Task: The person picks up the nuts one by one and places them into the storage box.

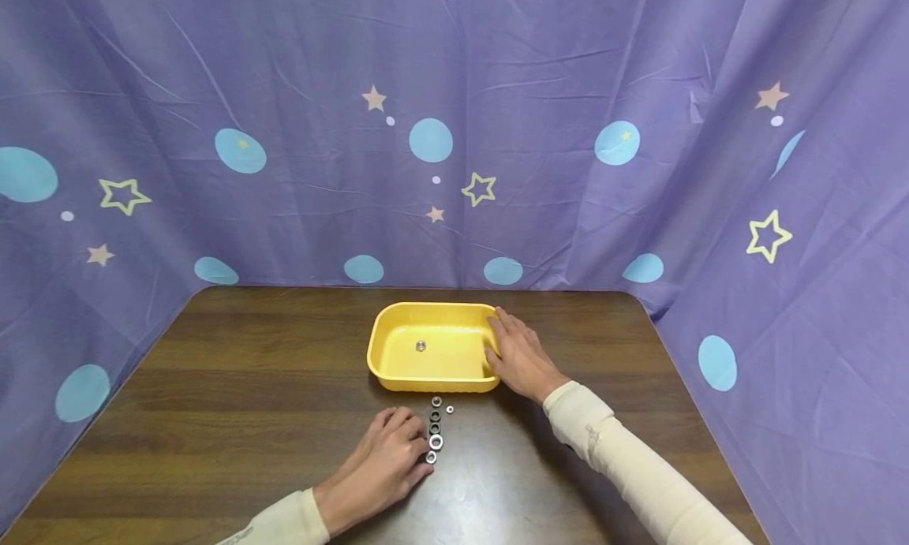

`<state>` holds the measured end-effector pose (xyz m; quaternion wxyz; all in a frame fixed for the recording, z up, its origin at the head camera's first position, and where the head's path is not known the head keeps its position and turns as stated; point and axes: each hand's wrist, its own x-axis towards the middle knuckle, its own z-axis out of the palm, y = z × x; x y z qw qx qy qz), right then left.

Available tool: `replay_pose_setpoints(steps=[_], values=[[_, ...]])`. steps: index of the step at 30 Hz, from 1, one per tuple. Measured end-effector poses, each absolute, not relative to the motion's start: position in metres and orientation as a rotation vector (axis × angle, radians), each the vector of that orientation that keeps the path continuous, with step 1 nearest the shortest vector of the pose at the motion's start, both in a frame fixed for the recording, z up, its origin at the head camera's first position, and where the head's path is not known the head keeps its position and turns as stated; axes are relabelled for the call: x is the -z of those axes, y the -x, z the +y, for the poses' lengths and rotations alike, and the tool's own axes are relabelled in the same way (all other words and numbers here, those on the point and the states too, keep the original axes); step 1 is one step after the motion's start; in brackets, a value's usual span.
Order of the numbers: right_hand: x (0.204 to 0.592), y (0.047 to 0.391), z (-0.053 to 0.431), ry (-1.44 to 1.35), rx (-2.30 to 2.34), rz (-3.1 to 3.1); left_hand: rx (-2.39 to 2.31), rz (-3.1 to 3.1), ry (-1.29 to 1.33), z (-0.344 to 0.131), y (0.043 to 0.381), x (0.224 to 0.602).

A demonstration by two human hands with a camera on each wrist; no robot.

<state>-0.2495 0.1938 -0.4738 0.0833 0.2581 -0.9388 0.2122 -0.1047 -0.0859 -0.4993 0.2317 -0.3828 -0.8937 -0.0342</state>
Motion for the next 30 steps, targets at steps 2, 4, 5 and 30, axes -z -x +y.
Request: replay_pose_setpoints(steps=[2, 4, 5, 30], values=[[0.474, 0.250, 0.194, -0.768, -0.634, -2.805, 0.091, -2.453, 1.055, -0.085, 0.105, 0.499], [0.474, 0.249, 0.194, -0.765, -0.634, -2.809, 0.089, -2.455, 1.057, -0.084, 0.105, 0.499], [0.474, 0.249, 0.194, -0.765, -0.633, -2.812, 0.087, -2.457, 1.060, -0.084, 0.105, 0.499], [0.473, 0.248, 0.193, -0.745, -0.631, -2.824, 0.206, -2.497, 1.067, -0.121, 0.102, 0.456]])
